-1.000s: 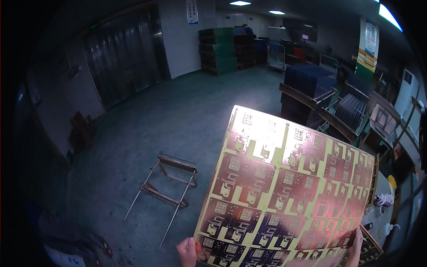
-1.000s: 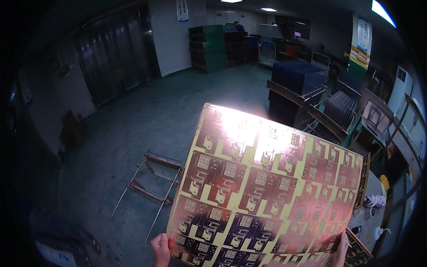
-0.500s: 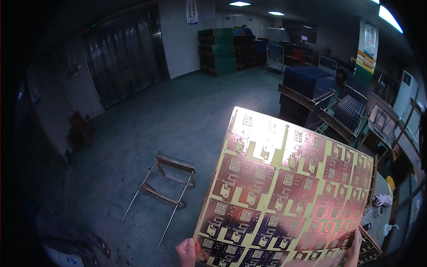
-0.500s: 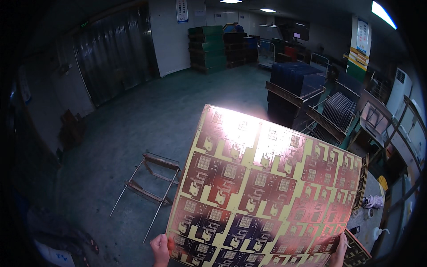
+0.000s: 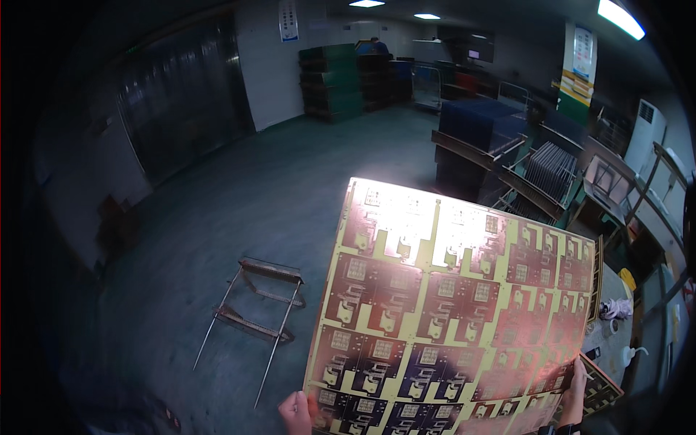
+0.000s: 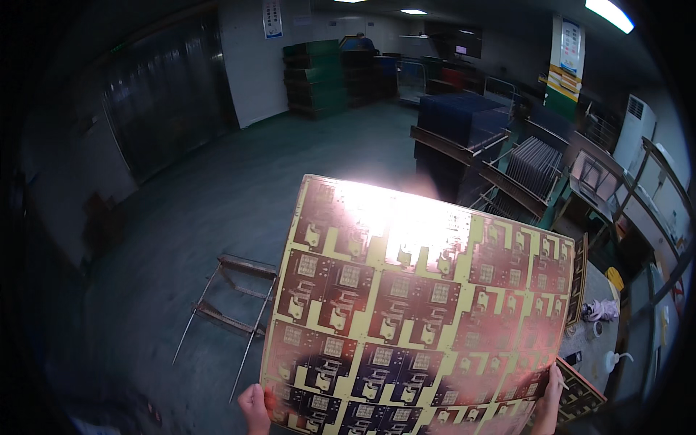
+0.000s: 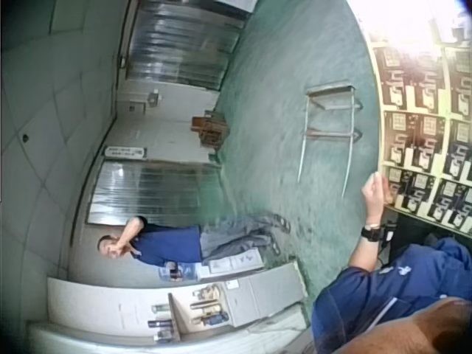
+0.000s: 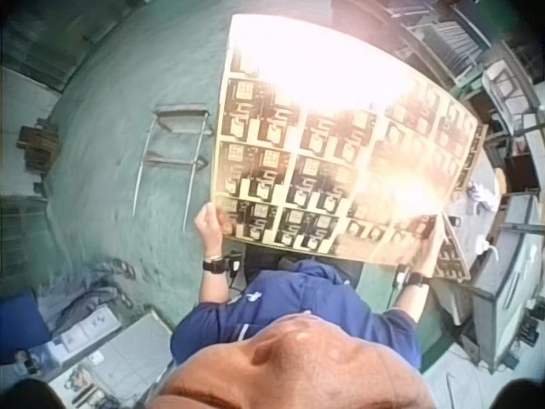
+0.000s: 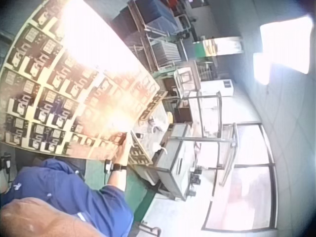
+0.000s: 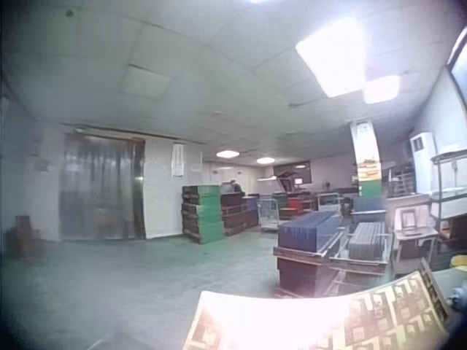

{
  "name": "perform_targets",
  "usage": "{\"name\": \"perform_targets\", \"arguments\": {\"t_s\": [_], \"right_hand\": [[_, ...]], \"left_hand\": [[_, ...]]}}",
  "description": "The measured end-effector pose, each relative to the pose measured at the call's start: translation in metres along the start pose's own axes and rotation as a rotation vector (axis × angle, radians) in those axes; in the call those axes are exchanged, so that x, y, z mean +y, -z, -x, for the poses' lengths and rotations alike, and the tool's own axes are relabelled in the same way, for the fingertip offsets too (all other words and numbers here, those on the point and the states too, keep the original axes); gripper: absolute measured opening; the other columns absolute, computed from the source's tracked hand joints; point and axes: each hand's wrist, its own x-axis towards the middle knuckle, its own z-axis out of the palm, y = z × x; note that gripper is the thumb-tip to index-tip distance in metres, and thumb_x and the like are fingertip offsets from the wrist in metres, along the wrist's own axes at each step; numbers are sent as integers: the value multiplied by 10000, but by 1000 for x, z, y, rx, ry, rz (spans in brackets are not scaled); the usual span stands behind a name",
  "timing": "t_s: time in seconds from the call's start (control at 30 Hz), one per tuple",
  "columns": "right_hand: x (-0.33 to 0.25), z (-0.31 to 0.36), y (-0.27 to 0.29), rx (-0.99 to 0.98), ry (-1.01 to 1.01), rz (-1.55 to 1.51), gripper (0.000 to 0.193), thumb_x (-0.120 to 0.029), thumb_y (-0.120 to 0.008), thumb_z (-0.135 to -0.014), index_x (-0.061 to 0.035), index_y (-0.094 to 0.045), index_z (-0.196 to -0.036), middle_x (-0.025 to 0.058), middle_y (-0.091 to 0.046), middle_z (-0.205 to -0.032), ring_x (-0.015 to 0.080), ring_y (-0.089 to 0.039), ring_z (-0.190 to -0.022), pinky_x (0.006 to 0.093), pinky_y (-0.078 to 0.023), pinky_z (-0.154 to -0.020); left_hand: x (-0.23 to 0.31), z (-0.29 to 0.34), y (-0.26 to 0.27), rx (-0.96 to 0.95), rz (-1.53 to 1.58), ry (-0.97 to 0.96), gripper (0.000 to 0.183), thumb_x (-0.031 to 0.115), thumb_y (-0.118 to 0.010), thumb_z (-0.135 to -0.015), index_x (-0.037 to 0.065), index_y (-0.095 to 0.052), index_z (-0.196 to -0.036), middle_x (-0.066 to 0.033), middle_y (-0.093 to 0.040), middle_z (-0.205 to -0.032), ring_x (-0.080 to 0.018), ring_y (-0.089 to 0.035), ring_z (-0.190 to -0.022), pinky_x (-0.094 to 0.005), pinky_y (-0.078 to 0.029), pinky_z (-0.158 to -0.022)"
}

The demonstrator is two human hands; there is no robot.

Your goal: Inspecting and rotating large circuit board panels to check for quality.

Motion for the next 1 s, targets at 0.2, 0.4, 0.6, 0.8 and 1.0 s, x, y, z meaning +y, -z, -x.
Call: {"name": "perform_targets", "arguments": {"t_s": [0.2, 0.4, 0.6, 0.8, 1.0], "right_hand": [[-13, 7, -9, -146, 64, -2, 249, -210, -497, -890, -23, -556, -1044, 26, -601, -962, 116, -562, -849, 245, -437, -736], [-31, 17, -20, -81, 156, 35, 197, -237, -483, -895, -63, -573, -882, -11, -568, -813, 86, -521, -759, 226, -402, -683], [-44, 19, -35, -2, 254, 120, 202, -235, -482, -897, -87, -543, -774, -38, -504, -707, 54, -460, -672, 199, -361, -618], [-64, 22, -33, -6, 341, 167, 231, -227, -479, -900, -68, -535, -741, -41, -488, -635, 44, -435, -577, 186, -336, -537], [-97, 31, -48, 48, 360, 244, 273, -241, -492, -895, -64, -538, -693, -73, -444, -613, 23, -371, -565, 194, -280, -504]], "left_hand": [[-4, 0, -7, 28, -38, -17, 359, 292, -446, -914, 62, -516, -647, 36, -459, -527, -50, -398, -443, -203, -280, -405], [6, 5, -20, 51, 3, -33, 353, 281, -446, -913, 61, -509, -644, 49, -426, -540, -54, -360, -462, -217, -262, -420], [-13, 1, -26, 96, -58, -27, 354, 273, -440, -913, 59, -512, -641, 42, -433, -545, -62, -375, -466, -219, -270, -421], [-19, 9, -31, 93, -66, 24, 365, 288, -429, -915, 63, -509, -639, 24, -445, -540, -76, -398, -468, -220, -296, -429], [-20, 18, -32, 59, -28, 131, 369, 302, -417, -917, 56, -514, -661, -9, -479, -523, -105, -446, -432, -231, -337, -393]]}}
